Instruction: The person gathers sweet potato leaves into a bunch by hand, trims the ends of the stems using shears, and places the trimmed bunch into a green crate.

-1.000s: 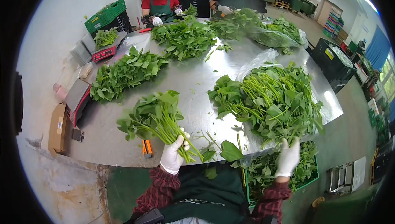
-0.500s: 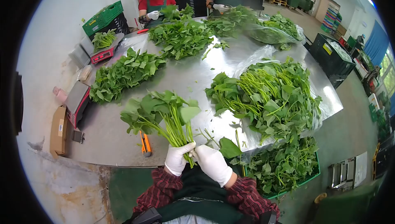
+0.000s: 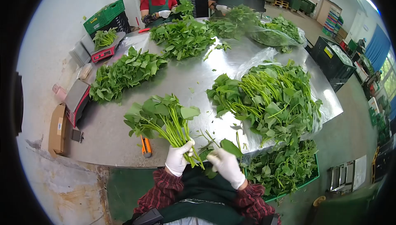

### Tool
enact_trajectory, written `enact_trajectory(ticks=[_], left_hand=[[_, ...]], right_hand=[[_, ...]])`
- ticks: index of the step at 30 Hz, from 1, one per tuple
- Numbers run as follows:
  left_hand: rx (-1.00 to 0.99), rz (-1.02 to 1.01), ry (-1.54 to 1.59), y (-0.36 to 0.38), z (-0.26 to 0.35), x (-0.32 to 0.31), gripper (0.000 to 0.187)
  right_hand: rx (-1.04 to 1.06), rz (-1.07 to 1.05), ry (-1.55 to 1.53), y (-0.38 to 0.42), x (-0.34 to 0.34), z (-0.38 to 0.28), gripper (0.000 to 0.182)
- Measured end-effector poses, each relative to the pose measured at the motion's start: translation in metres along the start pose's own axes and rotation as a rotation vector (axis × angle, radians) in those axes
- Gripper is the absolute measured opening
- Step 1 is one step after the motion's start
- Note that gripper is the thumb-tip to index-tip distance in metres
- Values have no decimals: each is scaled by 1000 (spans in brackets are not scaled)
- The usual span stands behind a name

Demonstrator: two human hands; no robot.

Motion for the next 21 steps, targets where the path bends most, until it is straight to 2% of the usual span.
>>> enact_trajectory(ticks=[2, 3, 4, 8, 10, 12, 13, 18, 20, 21], left_hand=[[-15, -22, 33, -1, 0, 0, 14], [-13, -23, 34, -1, -1, 1, 14], [-17, -32, 28, -1, -2, 2, 14], [-11, -55, 90, 1, -6, 0, 13], [6, -131, 63, 0, -16, 4, 12], [5, -114, 102, 4, -18, -3, 13], [-4, -160, 141, 2, -23, 2, 14], [4, -139, 219, 0, -30, 13, 14], [-28, -157, 238, -3, -35, 18, 15], [-47, -152, 258, -3, -36, 19, 15]], right_hand=[[52, -148, 40, 7, -15, 3, 25], [50, -215, 112, 6, -21, 12, 23], [-26, -220, 55, 7, -26, 11, 20], [-22, -181, 111, 0, -23, -2, 19], [-31, -180, 126, -2, -19, -4, 19], [51, -273, 213, -6, -22, 0, 22], [-54, -260, 209, -7, -24, 1, 25], [-74, -239, 296, -16, -28, -9, 25], [200, -168, 592, -24, -33, 6, 21], [362, -64, 713, -25, -38, 12, 17]])
Point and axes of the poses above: each hand's wrist, its own y-axis away from the middle knuckle, its own x-axis out of the back of the hand, z = x × y, the point moved 1 cm from there along -y, towards the middle knuckle, and after that the axes turned 12 degrees about -y, right-handed, at the moved point
